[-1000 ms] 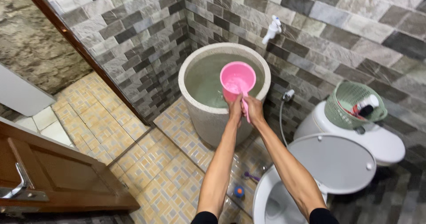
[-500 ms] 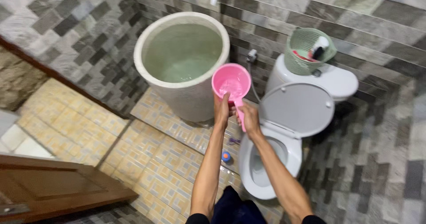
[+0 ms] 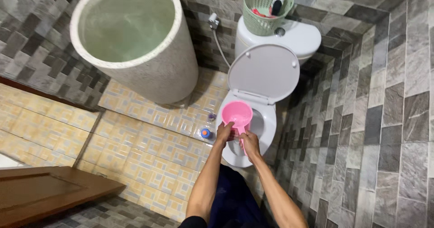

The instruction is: The person scrubs the inside of a toilet bowl with a purple brush, then wipes the rim and seat with their hands. They scoop water from a large container using a pink scoop and pour it into the toilet bowl multiple times.

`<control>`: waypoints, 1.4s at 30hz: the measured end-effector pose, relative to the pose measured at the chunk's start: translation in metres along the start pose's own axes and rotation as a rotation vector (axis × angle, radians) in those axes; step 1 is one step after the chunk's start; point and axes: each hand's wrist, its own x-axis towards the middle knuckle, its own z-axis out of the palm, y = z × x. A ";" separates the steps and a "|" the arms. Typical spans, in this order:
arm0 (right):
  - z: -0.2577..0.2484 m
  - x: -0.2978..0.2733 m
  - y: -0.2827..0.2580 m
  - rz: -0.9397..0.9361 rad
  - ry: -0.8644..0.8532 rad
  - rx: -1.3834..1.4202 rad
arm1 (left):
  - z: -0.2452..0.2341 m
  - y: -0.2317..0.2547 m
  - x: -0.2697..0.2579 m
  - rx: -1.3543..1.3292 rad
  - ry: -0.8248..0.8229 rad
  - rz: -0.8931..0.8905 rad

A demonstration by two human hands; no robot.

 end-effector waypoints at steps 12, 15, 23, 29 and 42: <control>-0.061 -0.017 0.105 0.066 0.083 -0.517 | -0.027 -0.143 0.047 0.918 0.144 0.638; -0.071 -0.019 0.127 -0.065 0.065 -0.573 | -0.044 -0.158 0.057 1.253 0.073 0.418; -0.045 -0.027 0.114 -0.084 0.073 -0.708 | -0.056 -0.163 0.110 1.670 0.006 0.397; -0.035 -0.012 0.114 -0.156 0.128 -0.876 | -0.053 -0.167 0.130 1.790 -0.016 0.461; -0.025 -0.016 0.100 0.006 0.077 -0.927 | -0.054 -0.165 0.114 1.719 -0.154 0.609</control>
